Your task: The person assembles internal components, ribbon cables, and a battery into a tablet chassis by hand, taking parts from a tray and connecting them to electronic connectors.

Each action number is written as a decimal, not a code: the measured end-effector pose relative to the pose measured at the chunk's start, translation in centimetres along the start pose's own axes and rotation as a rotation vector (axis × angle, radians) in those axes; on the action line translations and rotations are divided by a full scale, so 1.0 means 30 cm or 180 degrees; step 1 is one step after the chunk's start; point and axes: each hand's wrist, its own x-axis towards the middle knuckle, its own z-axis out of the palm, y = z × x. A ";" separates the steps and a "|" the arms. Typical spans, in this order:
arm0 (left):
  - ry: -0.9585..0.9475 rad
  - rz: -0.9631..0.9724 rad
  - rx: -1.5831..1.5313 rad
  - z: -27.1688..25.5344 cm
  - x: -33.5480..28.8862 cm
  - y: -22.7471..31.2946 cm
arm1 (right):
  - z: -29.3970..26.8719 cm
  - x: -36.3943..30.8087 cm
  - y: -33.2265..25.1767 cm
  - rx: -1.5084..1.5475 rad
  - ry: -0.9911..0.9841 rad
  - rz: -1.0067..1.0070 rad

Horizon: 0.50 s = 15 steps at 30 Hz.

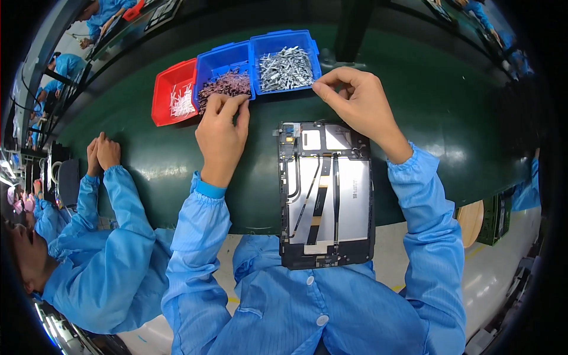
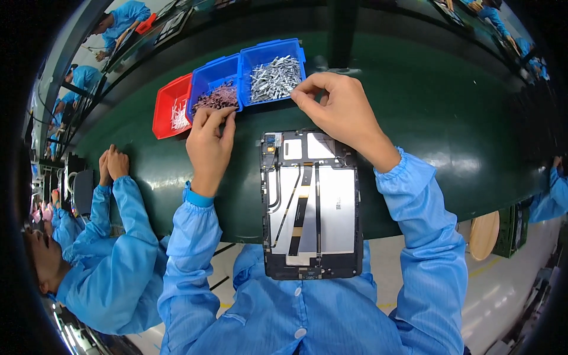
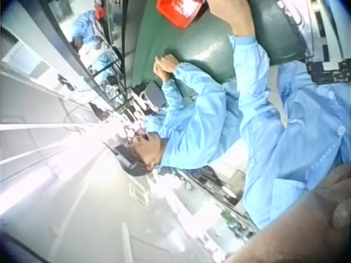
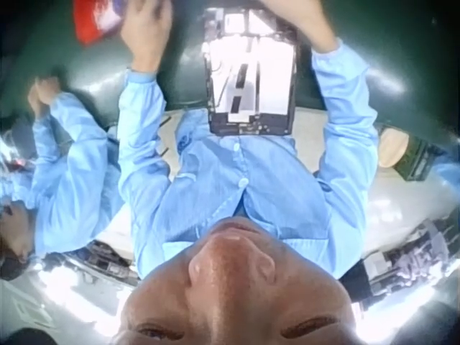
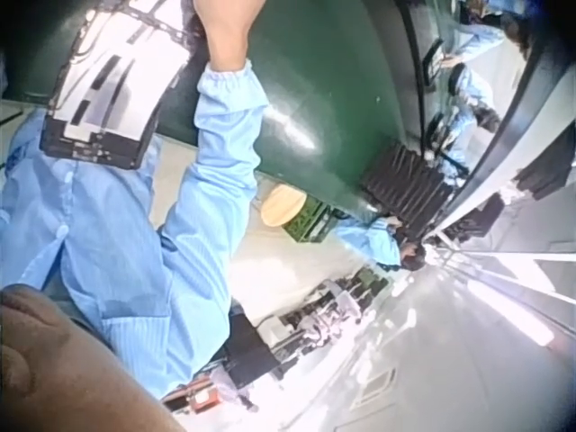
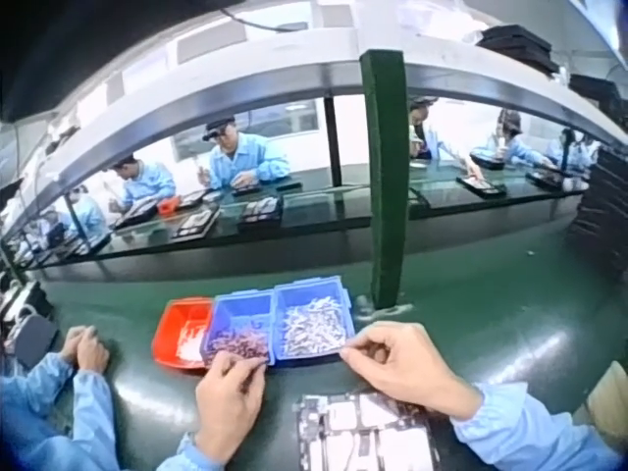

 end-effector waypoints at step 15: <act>0.0808 -0.1153 -0.2079 0.016 0.040 -0.043 | -0.010 -0.035 0.039 0.0118 0.0124 0.0098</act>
